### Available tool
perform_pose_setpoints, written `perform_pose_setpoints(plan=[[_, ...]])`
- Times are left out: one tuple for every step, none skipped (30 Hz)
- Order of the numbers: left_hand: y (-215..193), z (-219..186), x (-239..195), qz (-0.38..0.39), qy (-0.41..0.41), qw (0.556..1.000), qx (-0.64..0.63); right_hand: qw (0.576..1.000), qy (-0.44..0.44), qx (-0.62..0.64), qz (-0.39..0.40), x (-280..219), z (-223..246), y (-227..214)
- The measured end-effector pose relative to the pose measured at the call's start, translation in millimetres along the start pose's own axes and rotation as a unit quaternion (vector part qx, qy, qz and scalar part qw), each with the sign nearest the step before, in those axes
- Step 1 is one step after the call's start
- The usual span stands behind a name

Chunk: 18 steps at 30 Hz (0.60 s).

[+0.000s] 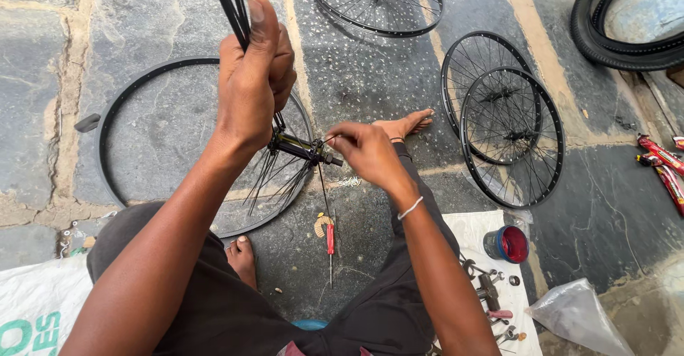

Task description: The person sits on the ground and works on a bicycle wheel, using a red screwdriver to tighten the spokes. They manipulate the wheel rim and spokes, occasionally picking up loose spokes from the floor to insert into the hub.

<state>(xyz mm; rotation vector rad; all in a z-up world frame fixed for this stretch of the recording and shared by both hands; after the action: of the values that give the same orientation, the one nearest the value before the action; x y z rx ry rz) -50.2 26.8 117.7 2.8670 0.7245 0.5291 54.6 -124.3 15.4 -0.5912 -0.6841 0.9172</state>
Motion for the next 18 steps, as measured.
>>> perform_pose_setpoints(plan=[[2, 0, 1, -0.002, 0.006, 1.0, 0.014, 0.998, -0.025, -0.009, -0.057, 4, 6, -14], [1, -1, 0, -0.009, 0.012, 0.999, 0.03, 0.993, -0.053, -0.016, -0.109, 7, 17, -26], [2, 1, 0, -0.004, 0.008, 1.0, 0.026, 0.99, -0.074, 0.043, -0.11, 6, 30, -30], [3, 5, -1, -0.001, 0.001, 1.0, 0.023, 0.984, -0.094, 0.104, -0.108, -1, 45, -38], [4, 7, -2, 0.001, -0.006, 1.0, 0.02, 0.974, -0.112, 0.165, -0.107, -9, 63, -44], [2, 8, -1, -0.001, -0.01, 1.0, 0.003, 0.97, -0.188, 0.137, -0.074, -17, 96, -40], [0, 8, -1, -0.004, -0.015, 1.0, -0.015, 0.958, -0.263, 0.108, -0.039, -30, 128, -29], [-1, 8, 0, -0.007, -0.018, 0.999, -0.033, 0.939, -0.335, 0.077, -0.003, -41, 153, -20], [-1, 5, 1, -0.001, -0.015, 0.999, -0.046, 0.945, -0.315, 0.084, -0.018, -42, 153, -24], [-4, 4, 0, 0.005, -0.015, 0.998, -0.057, 0.951, -0.292, 0.093, -0.033, -44, 147, -26], [-5, 2, -1, 0.01, -0.015, 0.997, -0.069, 0.957, -0.269, 0.102, -0.049, -48, 135, -27], [-7, -2, -3, 0.012, 0.0, 0.998, -0.059, 0.974, -0.167, 0.123, -0.087, -41, 100, -33], [-7, -7, -6, 0.013, 0.015, 0.999, -0.048, 0.98, -0.063, 0.142, -0.124, -33, 59, -38], [-8, -12, -8, 0.016, 0.031, 0.999, -0.036, 0.973, 0.041, 0.161, -0.162, -35, 22, -37], [-8, -15, -10, 0.029, 0.032, 0.997, -0.058, 0.98, 0.022, 0.169, -0.105, -33, 15, -21], [-5, -17, -10, 0.046, 0.032, 0.995, -0.08, 0.983, 0.004, 0.176, -0.051, -34, 10, -6], [-2, -19, -10, 0.062, 0.032, 0.992, -0.102, 0.983, -0.015, 0.183, 0.002, -36, 9, 7], [-1, -20, -10, 0.065, 0.036, 0.992, -0.099, 0.993, 0.001, 0.118, -0.001, -40, 1, 4]])
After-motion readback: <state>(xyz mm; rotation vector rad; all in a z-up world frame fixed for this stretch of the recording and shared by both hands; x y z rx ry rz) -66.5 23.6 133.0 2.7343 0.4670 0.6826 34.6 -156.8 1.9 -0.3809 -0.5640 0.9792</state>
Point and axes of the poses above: each hand's wrist, its own x-axis towards the middle knuckle, its own y-axis out of the palm, z = x × y, the point moved 10 cm from there along x, towards the middle knuckle, and after that the axes turned 14 degrees about -y, right-handed, at the moved point
